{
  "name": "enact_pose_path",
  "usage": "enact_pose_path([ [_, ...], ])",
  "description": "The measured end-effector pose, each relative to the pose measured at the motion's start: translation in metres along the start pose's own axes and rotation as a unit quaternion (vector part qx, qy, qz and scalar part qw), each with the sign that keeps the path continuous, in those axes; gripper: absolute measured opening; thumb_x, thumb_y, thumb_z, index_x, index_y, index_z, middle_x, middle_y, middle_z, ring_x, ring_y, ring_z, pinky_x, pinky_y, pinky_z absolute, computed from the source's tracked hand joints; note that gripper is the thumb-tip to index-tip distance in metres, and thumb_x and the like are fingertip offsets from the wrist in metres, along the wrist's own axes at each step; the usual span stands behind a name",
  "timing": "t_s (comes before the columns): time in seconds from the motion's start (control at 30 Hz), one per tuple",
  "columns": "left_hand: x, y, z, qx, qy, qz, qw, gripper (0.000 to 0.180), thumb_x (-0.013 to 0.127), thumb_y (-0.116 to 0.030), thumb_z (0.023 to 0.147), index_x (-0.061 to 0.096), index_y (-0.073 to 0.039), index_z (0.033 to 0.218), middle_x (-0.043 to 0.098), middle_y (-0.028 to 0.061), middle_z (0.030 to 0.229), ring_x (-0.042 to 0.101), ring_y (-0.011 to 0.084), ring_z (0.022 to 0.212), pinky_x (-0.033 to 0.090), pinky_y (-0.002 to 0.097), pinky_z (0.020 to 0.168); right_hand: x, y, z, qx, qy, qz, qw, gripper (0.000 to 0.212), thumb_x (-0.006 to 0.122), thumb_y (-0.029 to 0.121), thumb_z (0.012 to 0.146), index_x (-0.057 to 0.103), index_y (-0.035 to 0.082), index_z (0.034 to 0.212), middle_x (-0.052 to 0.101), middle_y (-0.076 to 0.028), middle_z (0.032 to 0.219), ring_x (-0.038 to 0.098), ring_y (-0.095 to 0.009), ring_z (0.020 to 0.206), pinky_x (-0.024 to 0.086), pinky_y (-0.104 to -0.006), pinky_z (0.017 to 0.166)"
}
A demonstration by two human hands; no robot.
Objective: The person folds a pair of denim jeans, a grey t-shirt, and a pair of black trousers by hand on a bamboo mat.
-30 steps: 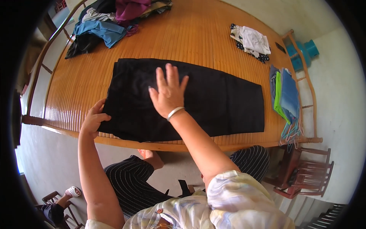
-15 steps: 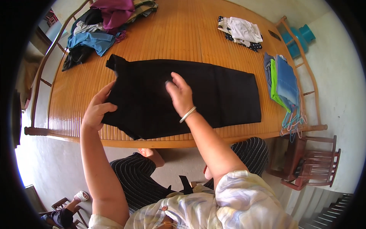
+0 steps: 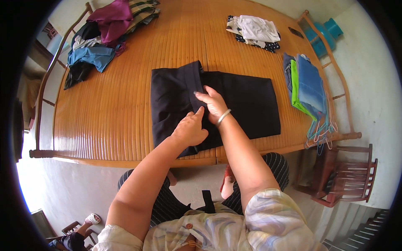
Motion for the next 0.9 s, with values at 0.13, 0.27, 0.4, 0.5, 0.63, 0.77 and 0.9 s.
enact_pose_path([
  [0.13,-0.008,-0.011,0.001,0.006,-0.006,-0.035,0.999,0.076,0.057,-0.017,0.070,0.030,0.004,0.138,0.052,0.0292,0.114,0.051,0.0382,0.111,0.040,0.0388,0.097,-0.009,0.006,0.004,-0.074,-0.035,-0.121,0.989,0.072,0.063,-0.003,0.074,0.030,-0.006,0.137,0.045,-0.022,0.132,0.049,-0.027,0.117,0.041,-0.0328,0.095],
  [0.27,-0.022,-0.024,-0.010,0.024,-0.010,-0.048,0.998,0.074,0.057,-0.016,0.070,0.031,0.003,0.137,0.052,0.0289,0.113,0.051,0.0384,0.110,0.041,0.0394,0.096,-0.001,0.027,-0.012,-0.209,-0.043,-0.158,0.964,0.070,0.058,-0.008,0.072,0.036,0.000,0.137,0.043,-0.023,0.135,0.046,-0.026,0.121,0.039,-0.0328,0.097],
  [0.4,0.000,-0.032,-0.006,0.082,0.007,-0.050,0.995,0.075,0.062,-0.024,0.075,0.030,0.001,0.138,0.050,0.0285,0.115,0.051,0.0397,0.109,0.041,0.0396,0.095,-0.033,0.026,-0.021,-0.162,-0.062,-0.090,0.981,0.072,0.056,-0.008,0.073,0.030,-0.001,0.140,0.044,-0.022,0.132,0.049,-0.023,0.116,0.040,-0.0313,0.095],
  [0.5,0.010,-0.031,-0.011,0.085,0.034,-0.045,0.995,0.074,0.063,-0.027,0.077,0.030,0.001,0.138,0.050,0.0286,0.116,0.051,0.0403,0.110,0.041,0.0395,0.095,-0.042,0.016,-0.018,-0.054,-0.062,-0.054,0.995,0.071,0.058,-0.008,0.072,0.030,-0.007,0.137,0.049,-0.018,0.128,0.053,-0.021,0.109,0.043,-0.0307,0.092],
  [0.63,0.003,-0.031,-0.010,0.102,0.020,-0.066,0.992,0.072,0.064,-0.023,0.076,0.034,0.001,0.136,0.050,0.0286,0.116,0.051,0.0394,0.110,0.042,0.0393,0.095,-0.036,0.025,-0.008,-0.106,0.000,-0.101,0.989,0.065,0.056,-0.009,0.073,0.035,-0.007,0.135,0.052,-0.016,0.126,0.053,-0.019,0.110,0.042,-0.0278,0.092],
  [0.77,0.006,-0.028,-0.010,0.103,-0.002,-0.082,0.991,0.071,0.064,-0.020,0.074,0.036,0.002,0.135,0.051,0.0277,0.114,0.052,0.0388,0.107,0.042,0.0392,0.093,-0.031,0.027,-0.012,-0.113,-0.022,-0.088,0.989,0.068,0.055,-0.011,0.073,0.031,-0.007,0.137,0.045,-0.017,0.133,0.049,-0.021,0.117,0.038,-0.0287,0.097],
  [0.9,0.010,-0.030,-0.009,0.103,-0.001,-0.074,0.992,0.070,0.064,-0.020,0.074,0.037,0.001,0.135,0.052,0.0264,0.112,0.053,0.0385,0.106,0.043,0.0393,0.092,-0.032,0.025,-0.017,-0.098,-0.033,-0.111,0.988,0.071,0.053,-0.014,0.071,0.031,-0.006,0.138,0.043,-0.018,0.136,0.047,-0.021,0.120,0.038,-0.0285,0.097],
])
Point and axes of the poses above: each hand's wrist, its own z-axis towards the middle knuckle, its own x-axis out of the palm, y = z × x, the point moved 3 cm from there along z, towards the middle knuckle
